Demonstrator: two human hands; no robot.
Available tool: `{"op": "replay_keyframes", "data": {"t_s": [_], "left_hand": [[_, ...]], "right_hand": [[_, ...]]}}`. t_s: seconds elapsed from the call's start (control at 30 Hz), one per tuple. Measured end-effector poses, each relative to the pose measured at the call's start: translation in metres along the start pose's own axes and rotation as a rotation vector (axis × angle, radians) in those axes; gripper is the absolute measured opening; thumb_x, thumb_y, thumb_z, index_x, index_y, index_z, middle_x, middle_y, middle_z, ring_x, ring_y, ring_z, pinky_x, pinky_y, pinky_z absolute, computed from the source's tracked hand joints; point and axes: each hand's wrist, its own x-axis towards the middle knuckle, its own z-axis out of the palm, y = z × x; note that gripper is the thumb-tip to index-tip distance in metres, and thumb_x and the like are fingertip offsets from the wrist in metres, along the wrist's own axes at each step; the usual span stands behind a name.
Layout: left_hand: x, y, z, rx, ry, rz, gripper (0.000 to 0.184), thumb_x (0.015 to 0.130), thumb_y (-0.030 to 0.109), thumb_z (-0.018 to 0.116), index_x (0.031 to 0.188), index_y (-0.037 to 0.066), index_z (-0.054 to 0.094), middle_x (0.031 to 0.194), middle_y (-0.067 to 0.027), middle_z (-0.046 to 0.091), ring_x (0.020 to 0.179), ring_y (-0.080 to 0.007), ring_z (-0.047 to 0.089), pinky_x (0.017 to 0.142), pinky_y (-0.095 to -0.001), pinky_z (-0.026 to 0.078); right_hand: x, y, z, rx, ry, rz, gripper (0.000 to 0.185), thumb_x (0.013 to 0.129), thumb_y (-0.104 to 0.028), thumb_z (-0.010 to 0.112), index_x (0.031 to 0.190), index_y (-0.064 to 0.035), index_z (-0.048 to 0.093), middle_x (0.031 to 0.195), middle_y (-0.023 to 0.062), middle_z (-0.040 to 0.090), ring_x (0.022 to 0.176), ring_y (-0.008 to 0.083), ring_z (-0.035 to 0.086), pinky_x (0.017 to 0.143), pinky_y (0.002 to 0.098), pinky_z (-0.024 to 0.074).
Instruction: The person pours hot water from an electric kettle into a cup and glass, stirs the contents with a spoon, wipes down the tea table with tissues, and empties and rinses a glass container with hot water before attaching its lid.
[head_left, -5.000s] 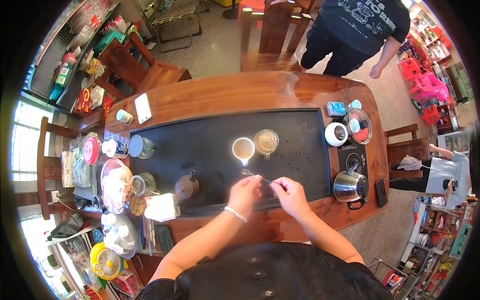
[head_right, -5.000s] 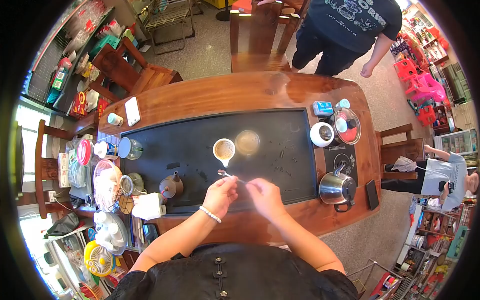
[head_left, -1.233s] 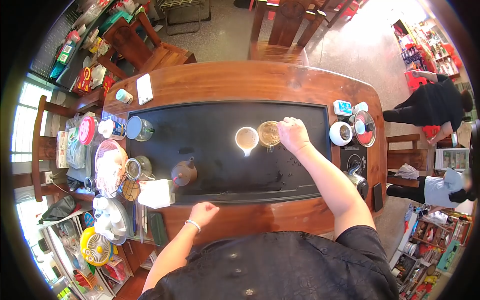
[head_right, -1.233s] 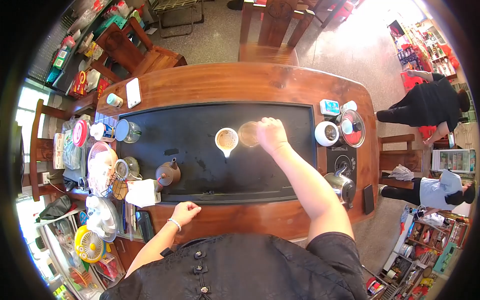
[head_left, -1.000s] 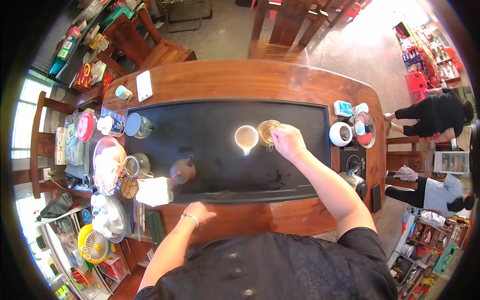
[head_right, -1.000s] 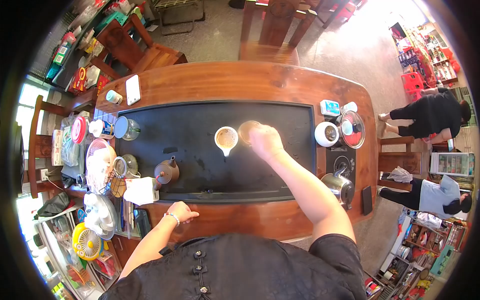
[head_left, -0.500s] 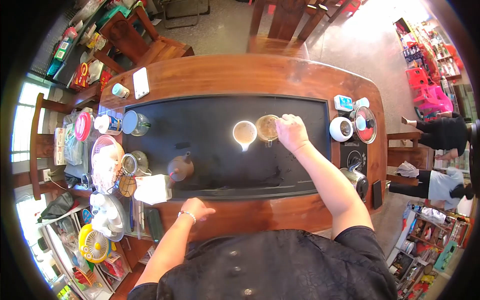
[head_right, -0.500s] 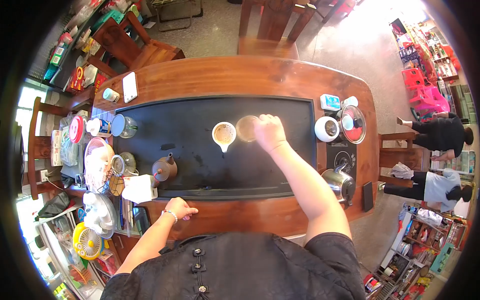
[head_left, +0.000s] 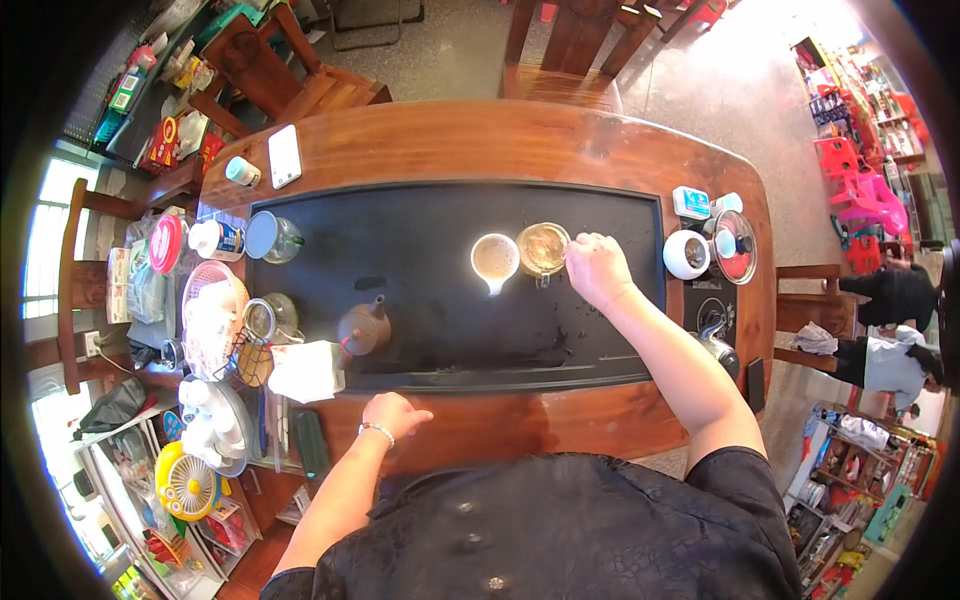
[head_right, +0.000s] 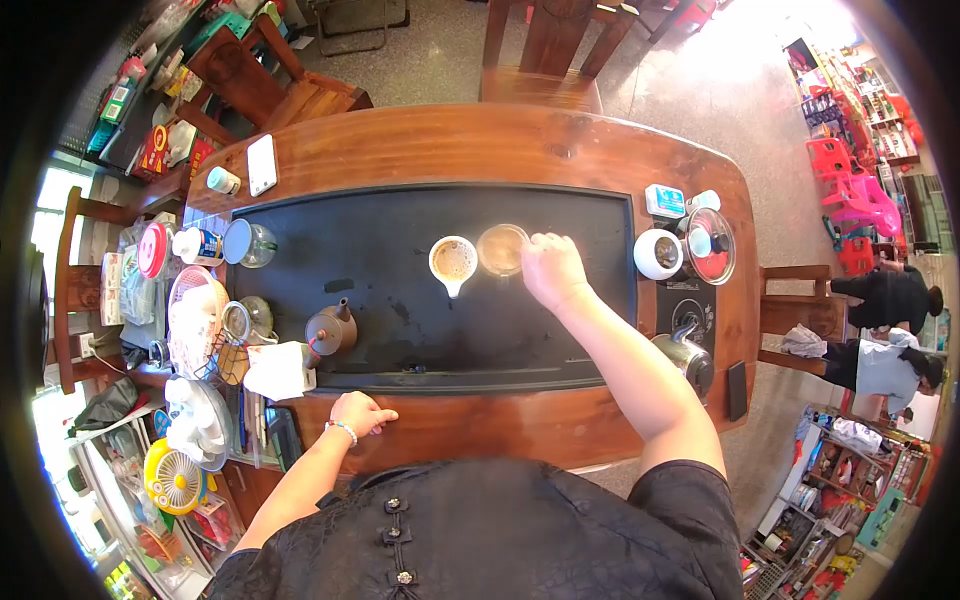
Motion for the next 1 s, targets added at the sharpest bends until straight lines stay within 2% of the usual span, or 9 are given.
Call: {"op": "replay_keyframes", "data": {"t_s": [0.2,0.3,0.37,0.5,0.57,0.67,0.77,0.87,1.0], "left_hand": [[-0.008,0.005,0.011,0.187,0.171,0.048,0.035,0.08,0.04,0.074,0.07,0.007,0.075,0.064,-0.0062,0.071,0.064,-0.0134,0.07,0.067,-0.0272,0.055],[0.002,0.022,0.028,0.07,0.114,0.158,0.036,0.083,0.044,0.07,0.081,0.008,0.076,0.084,-0.0104,0.074,0.075,-0.0198,0.07,0.074,-0.036,0.055],[0.011,0.062,0.034,-0.532,-0.049,0.189,0.029,0.09,0.033,0.068,0.099,0.005,0.072,0.079,-0.0047,0.07,0.067,-0.0145,0.067,0.066,-0.0298,0.055],[0.022,0.178,0.004,-1.13,-0.209,0.199,0.051,0.096,0.025,0.061,0.141,0.011,0.043,0.102,-0.0068,0.06,0.086,-0.0184,0.064,0.075,-0.0341,0.054],[0.029,0.225,-0.005,-1.286,-0.175,0.161,0.058,0.098,0.025,0.058,0.148,0.011,0.031,0.11,-0.0106,0.055,0.093,-0.0218,0.063,0.079,-0.0354,0.053],[0.043,0.265,-0.01,-1.421,-0.051,0.15,0.057,0.099,0.027,0.055,0.147,0.01,0.03,0.115,-0.0131,0.053,0.094,-0.0236,0.062,0.08,-0.0369,0.054],[0.07,0.278,-0.003,-1.52,0.049,0.059,0.047,0.099,0.023,0.056,0.141,0.009,0.038,0.095,-0.0068,0.056,0.075,-0.0169,0.065,0.062,-0.0284,0.055],[0.106,0.271,0.018,-1.487,0.01,0.113,0.038,0.099,0.027,0.053,0.131,0.005,0.049,0.094,-0.007,0.058,0.074,-0.0164,0.064,0.061,-0.0274,0.055],[0.108,0.271,0.023,-1.405,0.066,0.122,0.032,0.099,0.028,0.053,0.12,0.005,0.057,0.091,-0.0068,0.059,0.071,-0.0141,0.063,0.059,-0.0267,0.054]], "right_hand": [[-0.001,-0.023,-0.025,0.092,-0.039,0.061,0.011,0.085,-0.021,0.063,0.081,-0.015,0.07,0.079,0.0016,0.066,0.079,0.0223,0.065,0.072,0.0385,0.0443],[0.003,-0.015,-0.015,0.092,0.043,0.142,0.011,0.086,-0.021,0.062,0.086,-0.0141,0.071,0.08,0.0029,0.066,0.08,0.0226,0.065,0.073,0.0386,0.0445],[-0.001,-0.011,-0.012,0.106,0.037,0.158,0.013,0.088,-0.021,0.06,0.09,-0.0139,0.071,0.081,0.0045,0.066,0.081,0.0241,0.065,0.073,0.0387,0.0459],[-0.019,-0.011,-0.009,0.226,0.108,0.175,0.011,0.087,-0.019,0.063,0.09,-0.0116,0.071,0.079,0.0072,0.066,0.077,0.0279,0.065,0.07,0.0392,0.05],[-0.026,-0.012,-0.008,0.338,0.23,0.217,0.009,0.086,-0.017,0.065,0.09,-0.0101,0.071,0.078,0.0082,0.066,0.075,0.0294,0.066,0.068,0.0397,0.0515],[-0.029,-0.016,-0.009,0.464,0.301,0.315,0.007,0.084,-0.013,0.067,0.087,-0.0078,0.07,0.079,0.0112,0.069,0.073,0.03,0.067,0.067,0.0382,0.0539],[-0.032,-0.021,-0.006,0.606,0.255,0.445,0.008,0.084,-0.013,0.069,0.087,-0.0058,0.069,0.081,0.0125,0.07,0.075,0.027,0.07,0.068,0.035,0.0549],[-0.033,-0.026,-0.013,0.77,0.22,0.457,0.013,0.085,-0.017,0.065,0.091,-0.0084,0.072,0.089,0.016,0.07,0.084,0.0327,0.069,0.077,0.04,0.0547],[-0.032,-0.02,-0.004,0.741,0.293,0.336,0.012,0.086,-0.015,0.063,0.09,-0.0083,0.072,0.085,0.0134,0.07,0.08,0.0318,0.068,0.075,0.0412,0.0539]]}}
